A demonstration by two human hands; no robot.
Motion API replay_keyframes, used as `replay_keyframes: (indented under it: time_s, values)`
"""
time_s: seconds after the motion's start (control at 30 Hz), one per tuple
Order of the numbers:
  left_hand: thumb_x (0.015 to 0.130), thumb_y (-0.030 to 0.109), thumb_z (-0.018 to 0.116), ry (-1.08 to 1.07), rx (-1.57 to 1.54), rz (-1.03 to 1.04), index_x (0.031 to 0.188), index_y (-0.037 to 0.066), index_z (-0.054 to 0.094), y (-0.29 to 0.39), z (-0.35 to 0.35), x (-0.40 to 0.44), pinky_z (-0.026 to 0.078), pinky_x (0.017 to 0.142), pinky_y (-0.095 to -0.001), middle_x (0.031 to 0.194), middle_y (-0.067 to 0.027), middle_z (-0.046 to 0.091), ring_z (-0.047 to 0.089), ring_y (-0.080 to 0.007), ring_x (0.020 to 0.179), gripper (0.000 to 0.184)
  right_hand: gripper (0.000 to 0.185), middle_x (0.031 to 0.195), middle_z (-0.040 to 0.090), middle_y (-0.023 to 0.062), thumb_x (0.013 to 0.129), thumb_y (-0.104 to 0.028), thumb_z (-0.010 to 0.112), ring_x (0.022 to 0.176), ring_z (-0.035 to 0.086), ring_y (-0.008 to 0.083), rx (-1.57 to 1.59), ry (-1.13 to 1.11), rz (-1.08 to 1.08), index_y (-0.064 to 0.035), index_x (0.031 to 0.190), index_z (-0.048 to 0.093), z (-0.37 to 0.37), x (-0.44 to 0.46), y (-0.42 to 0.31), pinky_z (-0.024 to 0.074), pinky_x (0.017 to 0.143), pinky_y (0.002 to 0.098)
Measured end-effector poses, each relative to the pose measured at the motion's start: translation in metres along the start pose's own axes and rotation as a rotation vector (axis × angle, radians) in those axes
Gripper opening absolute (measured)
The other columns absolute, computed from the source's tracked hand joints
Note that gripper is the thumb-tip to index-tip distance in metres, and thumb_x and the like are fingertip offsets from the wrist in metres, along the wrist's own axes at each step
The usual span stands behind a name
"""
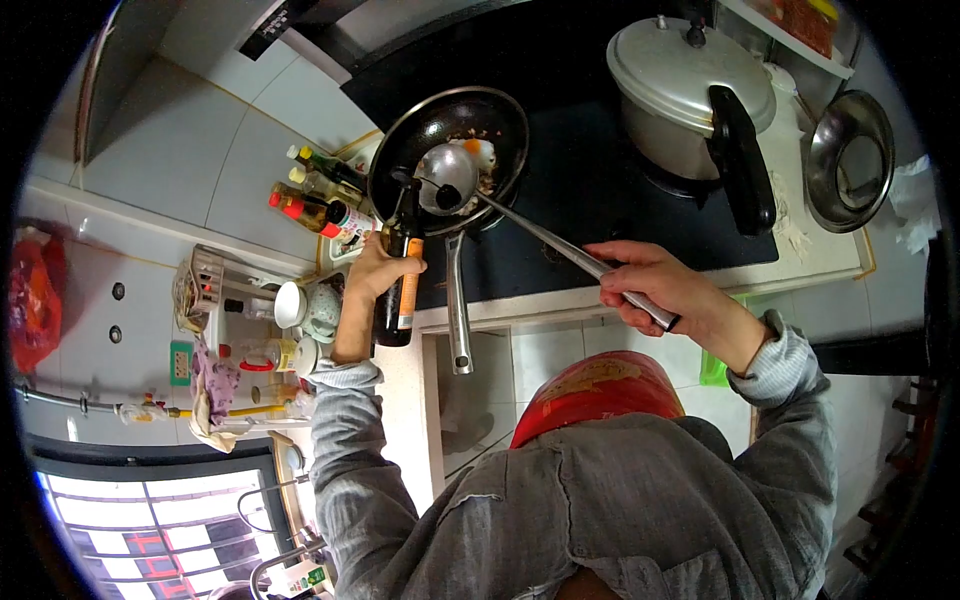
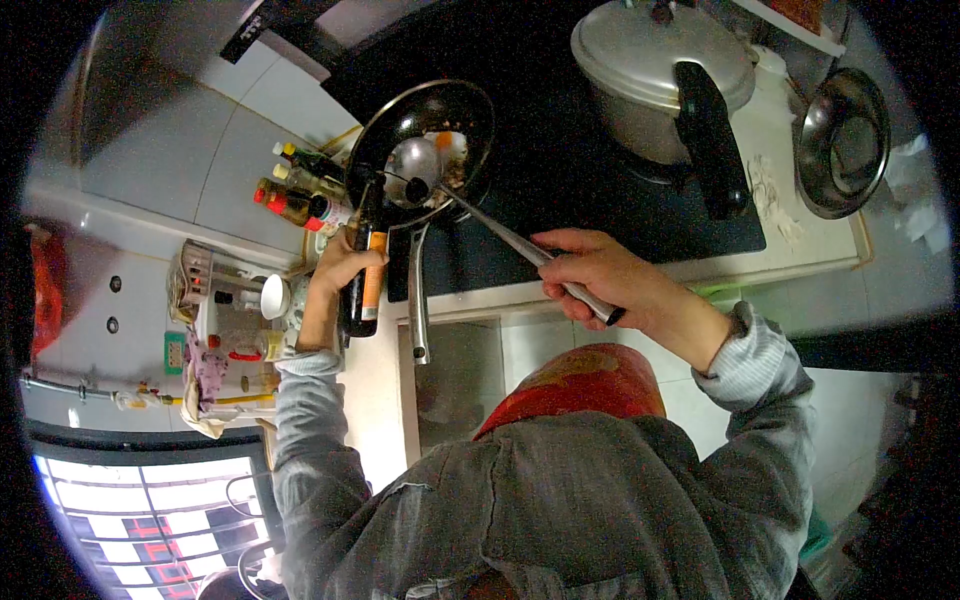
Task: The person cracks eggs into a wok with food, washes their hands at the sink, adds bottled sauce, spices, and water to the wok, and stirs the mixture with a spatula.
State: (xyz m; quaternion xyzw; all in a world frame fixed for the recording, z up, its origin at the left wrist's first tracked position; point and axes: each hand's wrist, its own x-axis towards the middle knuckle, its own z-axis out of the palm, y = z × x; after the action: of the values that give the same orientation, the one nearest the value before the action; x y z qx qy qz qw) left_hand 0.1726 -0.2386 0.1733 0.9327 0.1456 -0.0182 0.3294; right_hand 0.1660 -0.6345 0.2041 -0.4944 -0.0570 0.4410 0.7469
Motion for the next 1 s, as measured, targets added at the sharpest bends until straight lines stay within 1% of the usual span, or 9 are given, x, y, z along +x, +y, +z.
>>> replay_keyframes:
  time_s: [0.07, 0.17, 0.33, 0.53, 0.57, 0.67, 0.77, 0.87, 1.0]
  values:
    - [0.05, 0.02, 0.077, -0.001, -0.232, 0.033, 0.104, -0.003, 0.048, -0.014, 0.005, 0.009, 0.043, 0.076, -0.0277, 0.09, -0.0103, 0.058, 0.056, -0.0195, 0.083, 0.065, 0.051, 0.064, 0.051, 0.0041, 0.082, -0.007, 0.05, 0.039, 0.045, 0.0084, 0.026, -0.009, 0.007, -0.0002, 0.129, 0.032, -0.001, 0.001, -0.002, 0.0346, 0.03, 0.0225]
    - [0.052, 0.011, 0.075, 0.042, -0.364, 0.125, 0.105, -0.003, 0.047, 0.036, 0.001, -0.012, 0.044, 0.074, -0.0275, 0.086, -0.0067, 0.056, 0.054, -0.0166, 0.079, 0.061, 0.052, 0.064, 0.051, 0.0043, 0.082, -0.007, 0.05, 0.039, 0.045, 0.0085, 0.028, -0.022, 0.017, -0.0016, 0.13, 0.032, -0.003, 0.005, -0.005, 0.0341, 0.03, 0.0226]
    - [0.055, 0.008, 0.073, 0.167, -0.543, 0.182, 0.099, -0.001, 0.047, 0.041, -0.006, -0.004, 0.045, 0.071, -0.0265, 0.085, -0.0071, 0.057, 0.055, -0.0148, 0.075, 0.053, 0.054, 0.064, 0.05, 0.0037, 0.082, -0.009, 0.051, 0.038, 0.044, 0.0093, -0.203, 0.066, -0.032, -0.0034, 0.132, 0.031, -0.006, 0.013, -0.005, 0.0344, 0.031, 0.0231]
    - [0.058, 0.001, 0.069, 0.397, -0.766, 0.365, 0.106, -0.001, 0.043, 0.03, -0.039, -0.005, 0.047, 0.075, -0.0288, 0.091, -0.0086, 0.057, 0.057, -0.0161, 0.08, 0.054, 0.058, 0.076, 0.059, 0.0171, 0.081, -0.011, 0.053, 0.051, 0.056, 0.0236, -1.108, 0.181, -0.095, -0.0041, 0.133, 0.029, -0.011, 0.02, 0.005, 0.0457, 0.05, 0.0337]
    - [0.058, 0.001, 0.069, 0.451, -0.748, 0.338, 0.106, -0.001, 0.043, 0.027, -0.046, -0.006, 0.047, 0.075, -0.0291, 0.092, -0.0089, 0.057, 0.057, -0.0162, 0.08, 0.055, 0.059, 0.084, 0.059, 0.0237, 0.08, -0.009, 0.053, 0.062, 0.059, 0.033, -1.334, 0.16, -0.463, -0.0059, 0.134, 0.028, -0.027, 0.03, 0.027, 0.0466, 0.06, 0.0386]
    - [0.06, 0.002, 0.07, 0.623, -0.661, 0.307, 0.107, -0.001, 0.041, 0.018, -0.073, -0.012, 0.047, 0.074, -0.0297, 0.091, -0.0085, 0.056, 0.057, -0.0161, 0.079, 0.056, 0.059, 0.088, 0.058, 0.0256, 0.079, -0.007, 0.052, 0.068, 0.058, 0.0389, -1.344, 0.132, -0.126, -0.0072, 0.133, 0.03, 0.013, 0.009, -0.003, 0.046, 0.064, 0.0415]
    - [0.061, 0.004, 0.072, 0.764, -0.687, 0.352, 0.106, 0.0, 0.04, -0.015, -0.099, 0.0, 0.046, 0.072, -0.0277, 0.091, -0.0079, 0.054, 0.055, -0.0152, 0.079, 0.055, 0.06, 0.093, 0.057, 0.0257, 0.076, -0.006, 0.054, 0.072, 0.057, 0.0405, -1.398, 0.145, -0.028, -0.0079, 0.132, 0.032, 0.038, -0.01, -0.011, 0.0455, 0.068, 0.0432]
    - [0.062, 0.005, 0.072, 0.891, -0.658, 0.338, 0.105, 0.0, 0.04, -0.03, -0.118, 0.012, 0.045, 0.073, -0.0278, 0.093, -0.0082, 0.053, 0.054, -0.0149, 0.08, 0.054, 0.061, 0.092, 0.057, 0.0253, 0.074, -0.004, 0.054, 0.073, 0.057, 0.04, -1.558, 0.129, -0.33, -0.0081, 0.132, 0.034, 0.037, -0.011, 0.005, 0.0455, 0.067, 0.0438]
    - [0.065, 0.012, 0.075, 0.952, -0.686, 0.274, 0.107, 0.0, 0.042, -0.051, -0.123, 0.042, 0.044, 0.076, -0.0302, 0.098, -0.0094, 0.053, 0.054, -0.0182, 0.087, 0.055, 0.064, 0.089, 0.058, 0.0251, 0.072, -0.001, 0.054, 0.073, 0.057, 0.0393, -1.832, 0.298, -0.164, -0.0094, 0.133, 0.033, 0.061, 0.014, 0.019, 0.0461, 0.067, 0.0448]
